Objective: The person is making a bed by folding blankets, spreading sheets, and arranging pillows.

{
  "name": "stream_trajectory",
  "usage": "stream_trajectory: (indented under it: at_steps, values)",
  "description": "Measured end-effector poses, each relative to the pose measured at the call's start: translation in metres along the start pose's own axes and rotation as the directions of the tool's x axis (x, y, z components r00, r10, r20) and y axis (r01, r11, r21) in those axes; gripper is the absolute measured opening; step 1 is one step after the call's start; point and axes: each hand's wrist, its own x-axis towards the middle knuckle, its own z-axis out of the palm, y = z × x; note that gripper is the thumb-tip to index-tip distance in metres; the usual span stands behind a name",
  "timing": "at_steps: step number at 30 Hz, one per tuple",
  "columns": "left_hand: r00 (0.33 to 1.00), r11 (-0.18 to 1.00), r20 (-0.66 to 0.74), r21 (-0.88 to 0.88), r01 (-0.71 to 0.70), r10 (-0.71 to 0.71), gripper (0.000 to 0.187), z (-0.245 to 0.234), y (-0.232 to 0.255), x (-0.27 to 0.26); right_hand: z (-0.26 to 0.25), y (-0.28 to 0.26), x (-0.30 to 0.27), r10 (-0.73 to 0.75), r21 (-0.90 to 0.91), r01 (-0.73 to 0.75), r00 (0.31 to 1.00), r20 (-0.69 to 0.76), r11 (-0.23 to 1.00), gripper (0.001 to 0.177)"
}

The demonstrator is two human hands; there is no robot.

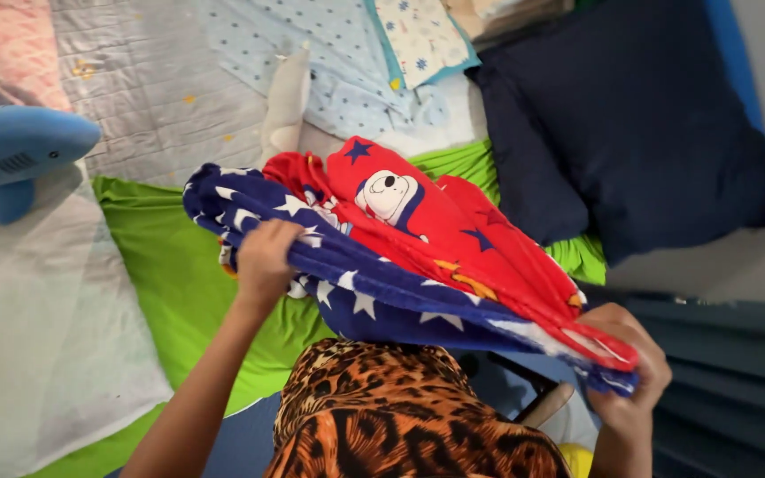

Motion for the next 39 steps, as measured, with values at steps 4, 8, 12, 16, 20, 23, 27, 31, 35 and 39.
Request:
stream_trajectory:
  at_steps: [4,8,12,16,20,23,27,31,35,39]
  values:
    - [0.959,0.986,0.234,0.090,0.139,-0.157,0.023,0.021,-0.046,-0.009,-0.003,-0.020,-0.007,0.002,-0.031,-0.003,0.999,-0.035,1.000,0.031]
    - [0.949,1.000,0.317,-0.023,0.019,-0.010,0.045,0.015,-0.025,0.027,-0.011,-0.032,-0.015,0.014,-0.031,-0.014,1.000,-0.009,0.999,0.030]
    - [0.937,0.948,0.205,-0.209,-0.240,0.282,0.071,0.049,-0.022,0.064,-0.013,-0.045,-0.016,-0.017,-0.014,0.017,1.000,0.015,1.000,0.025]
    - [0.755,0.958,0.594,-0.222,-0.179,0.279,0.063,0.083,-0.017,0.040,-0.007,-0.052,-0.012,0.014,-0.071,-0.014,1.000,-0.003,0.997,0.026]
    - [0.457,0.999,0.888,-0.043,-0.016,0.045,0.047,0.101,-0.043,-0.026,-0.003,-0.044,-0.009,0.021,-0.114,-0.015,0.998,0.053,0.993,0.036]
    - [0.281,0.998,0.959,0.015,0.058,-0.031,0.047,0.104,-0.052,-0.060,0.006,-0.049,-0.004,0.039,-0.103,-0.028,0.993,0.111,0.994,0.040]
    - [0.592,0.983,0.806,-0.124,0.132,0.022,0.063,0.107,-0.035,-0.064,0.004,-0.051,-0.003,0.063,-0.083,-0.053,0.991,0.120,0.995,0.039]
    - [0.818,0.954,0.554,-0.298,0.025,0.152,0.084,0.099,-0.004,-0.020,-0.004,-0.053,-0.004,0.051,-0.093,-0.042,0.993,0.103,0.995,0.039]
    - [0.721,0.929,0.661,-0.365,0.066,0.208,0.084,0.095,0.009,-0.005,-0.008,-0.051,-0.009,0.056,-0.092,-0.047,0.994,0.099,0.995,0.042]
    - [0.604,0.953,0.769,-0.299,0.047,0.211,0.056,0.116,-0.016,-0.026,-0.012,-0.042,-0.015,0.048,-0.075,-0.040,0.992,0.119,0.996,0.043]
